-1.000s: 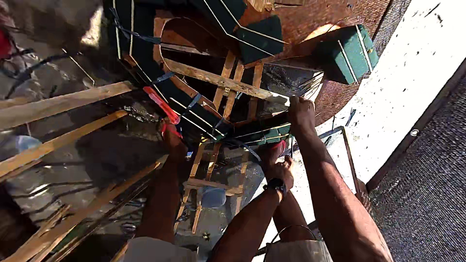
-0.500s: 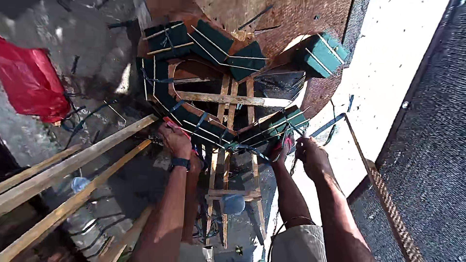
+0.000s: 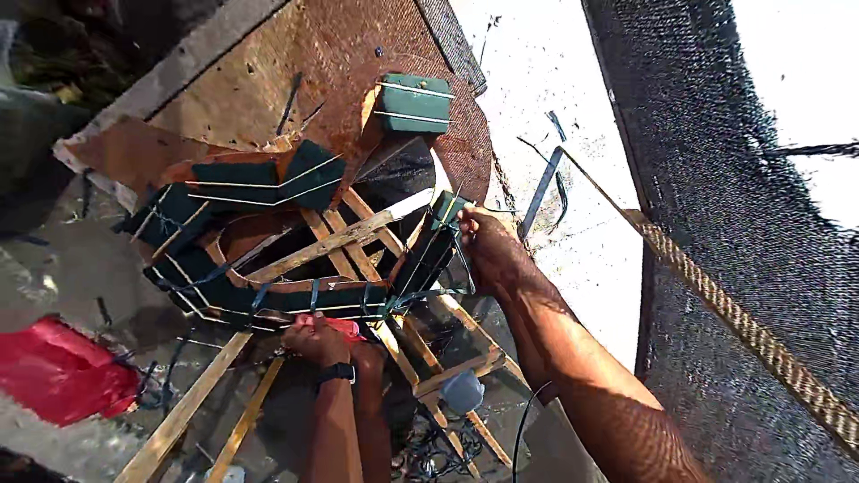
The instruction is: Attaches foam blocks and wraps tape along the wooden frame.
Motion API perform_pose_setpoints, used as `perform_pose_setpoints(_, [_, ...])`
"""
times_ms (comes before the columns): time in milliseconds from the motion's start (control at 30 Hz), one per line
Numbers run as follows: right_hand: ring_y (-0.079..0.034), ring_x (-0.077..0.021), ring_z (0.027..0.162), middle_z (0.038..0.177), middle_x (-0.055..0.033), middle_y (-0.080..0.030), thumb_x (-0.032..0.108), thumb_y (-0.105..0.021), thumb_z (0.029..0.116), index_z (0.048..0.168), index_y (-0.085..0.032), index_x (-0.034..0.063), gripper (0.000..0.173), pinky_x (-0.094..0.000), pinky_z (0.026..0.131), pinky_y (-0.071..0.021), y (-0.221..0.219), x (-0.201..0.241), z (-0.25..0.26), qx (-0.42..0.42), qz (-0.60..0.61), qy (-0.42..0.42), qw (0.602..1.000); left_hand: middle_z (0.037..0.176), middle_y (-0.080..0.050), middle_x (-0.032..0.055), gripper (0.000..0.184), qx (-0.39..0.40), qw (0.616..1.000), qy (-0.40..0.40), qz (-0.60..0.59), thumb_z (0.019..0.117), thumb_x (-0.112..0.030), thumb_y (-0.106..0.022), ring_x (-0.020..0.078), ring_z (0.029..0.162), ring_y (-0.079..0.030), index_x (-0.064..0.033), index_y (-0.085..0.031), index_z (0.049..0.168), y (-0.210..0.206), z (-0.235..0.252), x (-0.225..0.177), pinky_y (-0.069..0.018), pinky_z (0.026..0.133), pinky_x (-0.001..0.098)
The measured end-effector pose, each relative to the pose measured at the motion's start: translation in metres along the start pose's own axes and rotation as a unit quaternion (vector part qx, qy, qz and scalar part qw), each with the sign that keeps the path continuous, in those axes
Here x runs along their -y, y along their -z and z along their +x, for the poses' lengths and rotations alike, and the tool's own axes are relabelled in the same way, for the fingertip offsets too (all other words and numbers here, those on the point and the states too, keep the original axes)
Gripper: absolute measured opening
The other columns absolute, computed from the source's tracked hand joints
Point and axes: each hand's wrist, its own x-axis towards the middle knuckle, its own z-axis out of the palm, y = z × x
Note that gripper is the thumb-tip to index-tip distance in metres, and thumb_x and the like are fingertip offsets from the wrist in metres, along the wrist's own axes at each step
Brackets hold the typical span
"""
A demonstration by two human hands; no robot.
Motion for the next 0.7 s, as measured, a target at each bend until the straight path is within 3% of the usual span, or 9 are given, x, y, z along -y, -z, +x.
perform_pose_setpoints(100, [-0.057,-0.0096,0.063,0.079,0.0001,-0.060,0.045,-0.045,0.1085,0.111,-0.064,0.0115,0.038,-0.0283,0.062,-0.0523,-0.015,-0.007,-0.012,0.034,-0.121,0.035,0.991,0.146,-0.048,0.0295,0.062,0.000,0.997,0.021,0.075,0.1018,-0.017,-0.061,0.0362,0.137,-0.049,0.0085,-0.033,0.150,-0.005,-0.021,-0.014,-0.0397,0.116,0.0466])
perform_pose_setpoints(233, [-0.063,-0.0167,0.074,0.087,-0.0079,-0.064,0.034,-0.045,0.1103,0.113,-0.064,0.0040,0.035,-0.0368,0.074,-0.0546,-0.006,-0.037,-0.022,0.135,-0.303,0.010,0.943,0.127,-0.062,0.0303,0.045,0.095,0.966,-0.125,0.205,0.1049,-0.016,-0.051,0.0441,0.117,-0.063,0.0048,-0.046,0.144,-0.011,-0.083,-0.040,-0.0492,0.100,0.0601])
perform_pose_setpoints(333, [-0.065,-0.0172,0.079,0.091,-0.0078,-0.066,0.037,-0.045,0.1097,0.111,-0.065,0.0054,0.038,-0.0382,0.078,-0.0552,0.016,-0.052,-0.025,0.111,-0.312,0.015,0.944,0.124,-0.067,0.0254,0.038,0.279,0.843,-0.363,0.281,0.1016,-0.016,-0.050,0.0408,0.117,-0.065,0.0049,-0.061,0.131,-0.034,-0.105,-0.053,-0.0507,0.102,0.0569])
perform_pose_setpoints(433, [-0.065,-0.0154,0.078,0.091,-0.0070,-0.067,0.035,-0.045,0.1094,0.108,-0.068,0.0051,0.038,-0.0367,0.077,-0.0561,0.031,-0.059,-0.029,0.089,-0.319,0.057,0.942,0.114,-0.072,0.0201,0.036,0.353,0.718,-0.505,0.324,0.1035,-0.031,-0.055,0.0384,0.110,-0.069,-0.0025,-0.070,0.120,-0.084,-0.101,-0.096,-0.0525,0.097,0.0560])
perform_pose_setpoints(500, [-0.065,-0.0147,0.080,0.091,-0.0064,-0.068,0.035,-0.045,0.1091,0.106,-0.070,0.0055,0.039,-0.0369,0.079,-0.0554,0.040,-0.067,-0.031,0.082,-0.354,0.079,0.928,0.114,-0.070,0.0205,0.038,0.357,0.668,-0.562,0.332,0.1068,-0.033,-0.050,0.0395,0.110,-0.067,-0.0024,-0.066,0.122,-0.109,-0.080,-0.122,-0.0521,0.095,0.0564])
perform_pose_setpoints(567, [-0.064,-0.0177,0.083,0.089,-0.0070,-0.067,0.037,-0.047,0.1073,0.103,-0.071,0.0081,0.038,-0.0422,0.079,-0.0528,0.055,-0.073,-0.029,0.074,-0.421,0.074,0.901,0.116,-0.068,0.0215,0.042,0.315,0.668,-0.593,0.319,0.1080,-0.036,-0.048,0.0400,0.111,-0.066,-0.0012,-0.064,0.125,-0.110,-0.054,-0.139,-0.0505,0.097,0.0568])
perform_pose_setpoints(600, [-0.066,-0.0241,0.089,0.094,-0.0107,-0.069,0.042,-0.050,0.1049,0.108,-0.071,0.0095,0.039,-0.0496,0.082,-0.0530,0.064,-0.074,-0.028,0.076,-0.476,0.038,0.876,0.115,-0.068,0.0212,0.042,0.296,0.684,-0.589,0.313,0.1077,-0.037,-0.048,0.0395,0.110,-0.066,-0.0010,-0.063,0.124,-0.099,-0.045,-0.140,-0.0501,0.098,0.0566])
perform_pose_setpoints(633, [-0.068,-0.0324,0.103,0.108,-0.0160,-0.071,0.052,-0.054,0.1018,0.126,-0.067,0.0117,0.048,-0.0584,0.091,-0.0525,0.069,-0.072,-0.022,0.080,-0.522,-0.019,0.849,0.117,-0.068,0.0228,0.045,0.286,0.697,-0.574,0.321,0.1072,-0.038,-0.047,0.0406,0.112,-0.066,0.0006,-0.063,0.125,-0.085,-0.036,-0.138,-0.0494,0.100,0.0578])
perform_pose_setpoints(700, [-0.064,-0.0403,0.119,0.128,-0.0207,-0.067,0.066,-0.061,0.0925,0.156,-0.041,0.0186,0.082,-0.0649,0.100,-0.0486,0.069,-0.079,-0.004,0.060,-0.556,-0.103,0.822,0.116,-0.068,0.0240,0.052,0.306,0.677,-0.557,0.371,0.1066,-0.043,-0.044,0.0418,0.112,-0.065,0.0017,-0.063,0.125,-0.060,-0.026,-0.128,-0.0489,0.099,0.0589])
